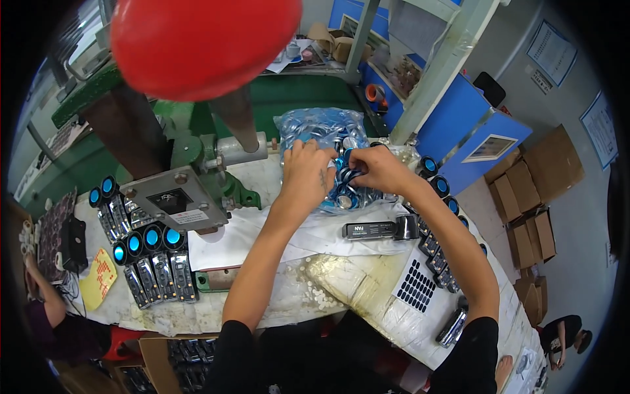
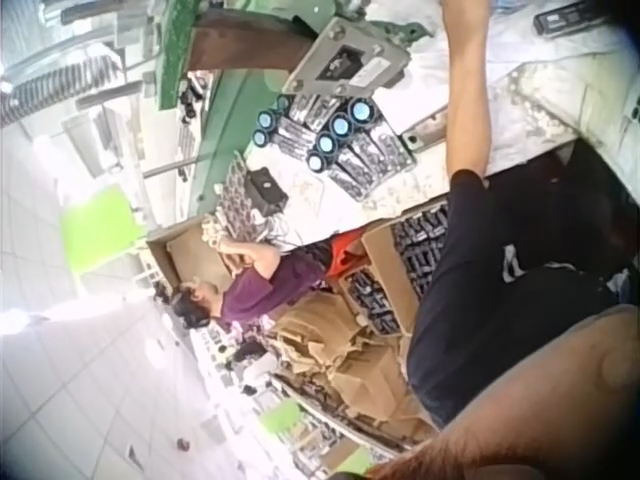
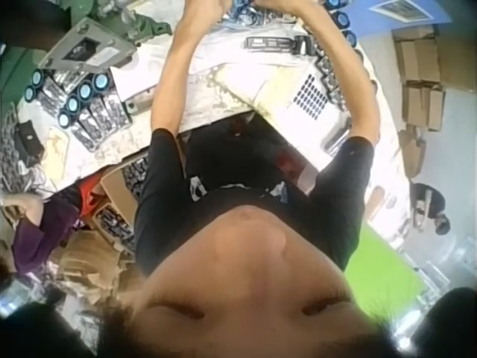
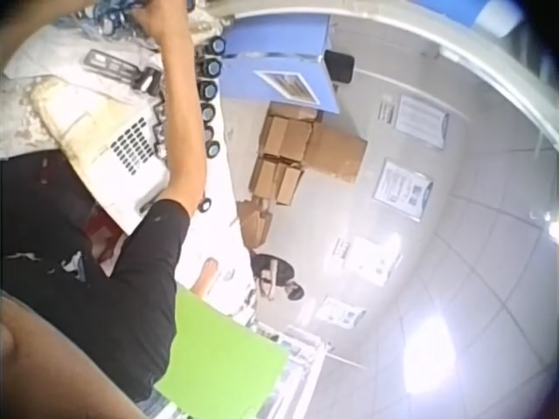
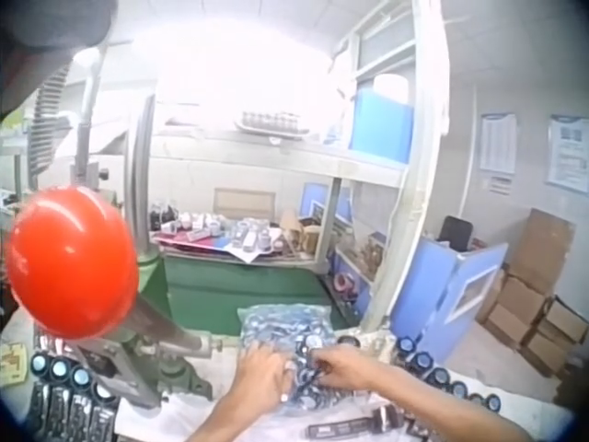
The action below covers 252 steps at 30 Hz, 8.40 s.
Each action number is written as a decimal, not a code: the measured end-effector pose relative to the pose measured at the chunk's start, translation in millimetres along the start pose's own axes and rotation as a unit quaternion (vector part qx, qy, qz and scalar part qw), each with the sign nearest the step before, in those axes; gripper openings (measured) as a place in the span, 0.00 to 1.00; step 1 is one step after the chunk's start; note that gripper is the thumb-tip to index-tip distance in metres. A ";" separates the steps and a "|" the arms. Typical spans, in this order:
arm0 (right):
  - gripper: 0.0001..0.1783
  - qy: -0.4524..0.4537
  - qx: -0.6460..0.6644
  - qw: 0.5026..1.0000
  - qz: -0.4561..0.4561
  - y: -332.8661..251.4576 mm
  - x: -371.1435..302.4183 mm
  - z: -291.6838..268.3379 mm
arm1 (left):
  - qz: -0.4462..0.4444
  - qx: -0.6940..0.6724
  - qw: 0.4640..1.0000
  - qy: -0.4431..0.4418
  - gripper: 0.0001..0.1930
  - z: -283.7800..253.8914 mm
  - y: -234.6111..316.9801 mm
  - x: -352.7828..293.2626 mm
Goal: The person assembles and applies identification stickers to handheld electronic fans at a factory assembly station. The stickers are applied using a manual press machine.
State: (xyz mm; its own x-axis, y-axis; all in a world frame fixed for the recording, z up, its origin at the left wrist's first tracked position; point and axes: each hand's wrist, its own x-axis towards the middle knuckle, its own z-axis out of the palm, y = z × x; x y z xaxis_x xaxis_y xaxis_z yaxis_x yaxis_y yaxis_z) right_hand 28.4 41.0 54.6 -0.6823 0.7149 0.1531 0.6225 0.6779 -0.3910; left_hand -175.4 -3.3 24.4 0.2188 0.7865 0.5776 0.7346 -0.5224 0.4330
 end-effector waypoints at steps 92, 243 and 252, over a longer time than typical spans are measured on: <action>0.23 0.273 -0.051 0.879 0.389 -241.4 -437.1 70.8 | -0.198 -0.506 0.602 -0.585 0.20 28.6 290.0 -236.2; 0.13 0.246 -0.225 0.846 0.415 -113.7 -438.5 -26.7 | -0.312 -0.701 0.469 -0.437 0.24 60.8 240.4 -185.1; 0.10 0.174 -0.161 0.875 0.422 -85.1 -447.4 -33.0 | -0.408 -0.742 0.331 -0.416 0.24 63.0 249.3 -189.7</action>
State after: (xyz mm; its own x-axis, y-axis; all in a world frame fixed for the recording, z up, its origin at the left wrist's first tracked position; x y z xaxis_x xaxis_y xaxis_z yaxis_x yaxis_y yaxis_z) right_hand 293.3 -330.9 49.4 0.1952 0.9554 0.2216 0.9624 -0.1431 -0.2309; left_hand 6.7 -262.0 -20.7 0.8912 0.3617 -0.2738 -0.2229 0.8748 0.4301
